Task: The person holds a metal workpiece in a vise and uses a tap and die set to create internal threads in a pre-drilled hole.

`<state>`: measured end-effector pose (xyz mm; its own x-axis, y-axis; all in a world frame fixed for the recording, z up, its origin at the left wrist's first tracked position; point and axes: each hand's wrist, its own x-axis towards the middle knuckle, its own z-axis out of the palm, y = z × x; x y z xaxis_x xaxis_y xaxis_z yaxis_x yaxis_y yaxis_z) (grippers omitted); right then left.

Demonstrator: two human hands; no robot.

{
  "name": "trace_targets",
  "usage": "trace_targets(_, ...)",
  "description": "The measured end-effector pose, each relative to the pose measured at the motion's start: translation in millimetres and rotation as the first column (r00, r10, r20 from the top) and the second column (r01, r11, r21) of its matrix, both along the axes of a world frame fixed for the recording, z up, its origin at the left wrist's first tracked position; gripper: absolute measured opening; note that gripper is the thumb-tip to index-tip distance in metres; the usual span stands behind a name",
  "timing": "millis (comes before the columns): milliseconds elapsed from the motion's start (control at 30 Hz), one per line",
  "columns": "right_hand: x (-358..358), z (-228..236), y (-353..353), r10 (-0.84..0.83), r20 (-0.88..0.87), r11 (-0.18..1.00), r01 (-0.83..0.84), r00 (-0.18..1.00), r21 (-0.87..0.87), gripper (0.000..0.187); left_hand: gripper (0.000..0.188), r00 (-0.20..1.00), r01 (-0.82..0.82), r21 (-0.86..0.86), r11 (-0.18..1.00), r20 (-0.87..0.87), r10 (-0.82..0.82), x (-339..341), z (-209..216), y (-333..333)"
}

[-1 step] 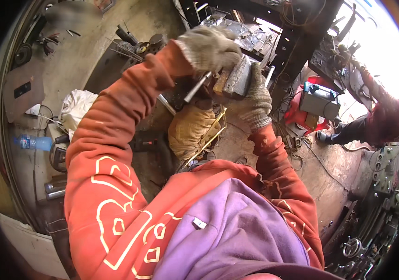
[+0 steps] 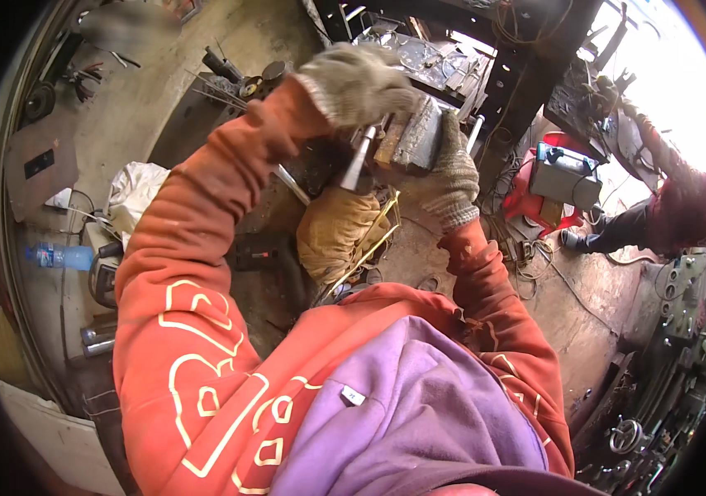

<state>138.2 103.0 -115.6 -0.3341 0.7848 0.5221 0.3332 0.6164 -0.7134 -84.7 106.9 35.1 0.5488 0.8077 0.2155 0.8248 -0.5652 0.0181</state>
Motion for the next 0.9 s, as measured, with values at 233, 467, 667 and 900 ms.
trace_targets(233,17.3,13.4,7.5,-0.094,0.098,0.995,0.096,0.991,-0.020,0.142,0.022,0.874,0.442,-0.799,0.408,0.486,0.005,36.9,48.3,-138.2)
trace_targets(467,4.1,-7.9,7.1,-0.060,0.179,0.996,0.046,0.982,0.079,0.146,0.030,0.838,0.087,-0.565,0.820,0.487,0.247,52.9,65.1,-55.0)
trace_targets(667,-0.9,-8.1,-16.5,-0.044,-0.074,0.876,0.075,0.996,0.477,0.112,0.031,0.916,0.079,-0.092,0.993,0.400,-0.035,13.7,0.4,-8.9)
trace_targets(900,-32.0,26.6,-36.0,0.005,0.145,0.872,-0.075,0.989,0.483,0.061,0.026,0.966,0.229,0.114,0.967,0.099,-0.240,31.7,-5.5,9.6)
